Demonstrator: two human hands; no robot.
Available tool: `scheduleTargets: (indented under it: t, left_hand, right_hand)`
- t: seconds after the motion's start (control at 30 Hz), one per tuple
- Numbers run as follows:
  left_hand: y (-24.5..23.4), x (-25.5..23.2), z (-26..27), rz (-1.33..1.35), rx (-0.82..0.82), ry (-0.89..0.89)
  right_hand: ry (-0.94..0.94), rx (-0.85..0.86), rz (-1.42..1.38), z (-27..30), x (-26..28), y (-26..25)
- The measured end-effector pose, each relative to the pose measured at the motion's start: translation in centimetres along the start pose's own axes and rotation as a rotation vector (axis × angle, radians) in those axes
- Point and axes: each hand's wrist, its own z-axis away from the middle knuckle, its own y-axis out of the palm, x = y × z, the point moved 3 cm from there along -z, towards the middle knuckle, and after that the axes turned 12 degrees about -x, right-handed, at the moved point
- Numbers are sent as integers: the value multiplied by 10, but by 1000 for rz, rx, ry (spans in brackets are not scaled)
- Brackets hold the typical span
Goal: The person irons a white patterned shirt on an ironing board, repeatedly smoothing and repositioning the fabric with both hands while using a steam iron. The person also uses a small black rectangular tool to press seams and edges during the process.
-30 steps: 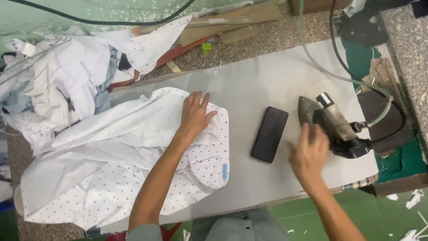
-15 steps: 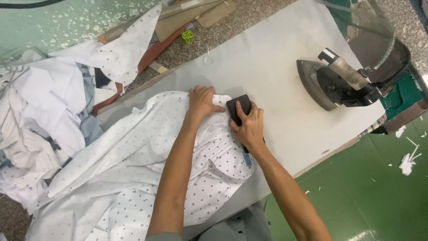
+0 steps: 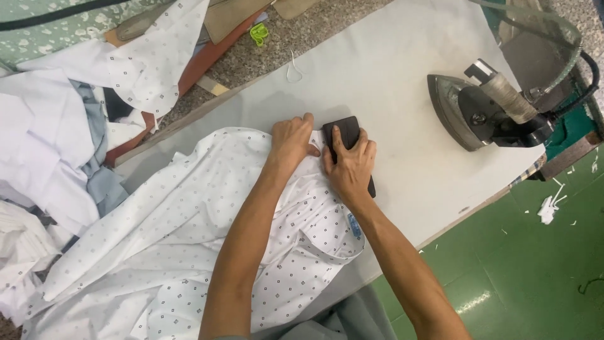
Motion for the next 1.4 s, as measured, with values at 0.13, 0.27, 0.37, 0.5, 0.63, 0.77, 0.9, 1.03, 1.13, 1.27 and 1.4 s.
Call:
scheduleTargets:
  t: [0.13, 0.27, 0.37, 0.5, 0.63, 0.77, 0.9, 1.03, 1.13, 1.27, 1.4]
  left_hand:
    - [1, -3, 1, 70, -32, 53]
    - [-16, -8, 1, 46, 36, 18]
    - [-21, -10, -3, 56, 100, -9]
    - [-13, -5, -7, 59, 146, -10]
    - [-7, -2, -7, 58, 174, -41]
    - [-16, -4, 0, 103, 143, -48]
    - [-22, -8, 6, 154, 91, -65]
    - [-18, -5, 9, 160, 112, -65]
    - [-17, -8, 6, 151, 115, -68]
    - [-9, -5, 1, 129, 113, -66]
    - [-1, -2, -3, 138, 116, -91]
  right_hand:
    - [6, -19, -8, 1, 1, -6]
    - [15, -1, -6, 13, 0, -14]
    - [15, 13, 2, 19, -2, -20]
    - [17, 31, 12, 18, -2, -15]
    - [31, 6, -7, -7, 2, -1]
    - [14, -40, -7, -23, 5, 13]
    - [7, -60, -15, -28, 5, 15]
    - [27, -19, -16, -4, 3, -4]
    - [41, 17, -15, 11, 1, -21]
    - [30, 57, -13, 18, -2, -23]
    - [48, 40, -16, 9, 1, -18]
